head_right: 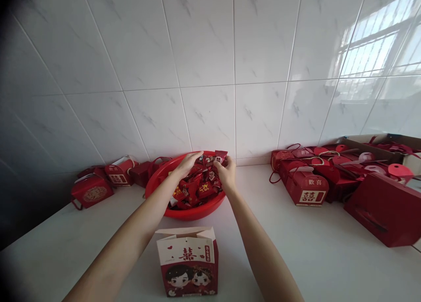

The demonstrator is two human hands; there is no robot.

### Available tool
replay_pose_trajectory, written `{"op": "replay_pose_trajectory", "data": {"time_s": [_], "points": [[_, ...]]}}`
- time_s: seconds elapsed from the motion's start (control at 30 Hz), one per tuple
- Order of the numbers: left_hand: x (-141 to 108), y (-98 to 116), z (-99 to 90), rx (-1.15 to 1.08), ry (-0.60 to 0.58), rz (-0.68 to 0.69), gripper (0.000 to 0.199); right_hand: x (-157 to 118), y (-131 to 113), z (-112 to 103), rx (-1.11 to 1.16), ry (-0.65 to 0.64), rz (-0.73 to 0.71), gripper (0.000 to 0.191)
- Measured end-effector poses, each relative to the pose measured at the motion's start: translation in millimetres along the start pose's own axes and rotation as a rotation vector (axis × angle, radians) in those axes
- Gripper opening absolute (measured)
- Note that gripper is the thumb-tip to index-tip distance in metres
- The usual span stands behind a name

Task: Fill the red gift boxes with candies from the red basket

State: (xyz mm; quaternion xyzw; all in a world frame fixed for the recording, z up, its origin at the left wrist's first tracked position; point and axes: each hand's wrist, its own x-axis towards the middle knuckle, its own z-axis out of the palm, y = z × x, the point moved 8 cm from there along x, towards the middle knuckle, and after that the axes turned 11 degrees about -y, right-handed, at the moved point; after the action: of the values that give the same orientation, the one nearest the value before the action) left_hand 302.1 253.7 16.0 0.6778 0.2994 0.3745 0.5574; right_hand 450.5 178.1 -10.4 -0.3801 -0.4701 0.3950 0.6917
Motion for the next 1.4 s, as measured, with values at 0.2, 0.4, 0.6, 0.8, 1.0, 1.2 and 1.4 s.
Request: {"op": "replay_pose_trajectory", "data": {"time_s": [0.2,0.4,0.6,0.8,1.0,1.2,1.4], "points": [[-1,-4,16.4,0.029,-0.164,-0.058,0.04,1,3,0,-0.095,-0.018,-0.014,0.023],[0,-3,13.0,0.016,-0.15,-0.009,0.039,-2,-7,4,-0.148,-0.028,-0.021,0.024],[-2,7,9.1,-0.045,-0.088,0.083,0.038,-4,0,7,-0.047,-0.023,0.108,0.039],[-3,7,28.2,-0.083,-0.182,0.055,0.037,-2,3,17,-0.033,-0.184,0.061,0.026],[4,-4,31.8,-0.06,-0.183,0.012,0.043,-1,0,9,0.001,-0.098,0.062,0.016],[10,-36,35.4,0.074,-0.28,-0.158,0.035,0,-3,-5,0.031,0.071,0.021,0.013],[10,-59,40.5,0.178,-0.283,-0.15,0.022,-3,-4,-6,0.127,0.108,0.045,0.013]]}}
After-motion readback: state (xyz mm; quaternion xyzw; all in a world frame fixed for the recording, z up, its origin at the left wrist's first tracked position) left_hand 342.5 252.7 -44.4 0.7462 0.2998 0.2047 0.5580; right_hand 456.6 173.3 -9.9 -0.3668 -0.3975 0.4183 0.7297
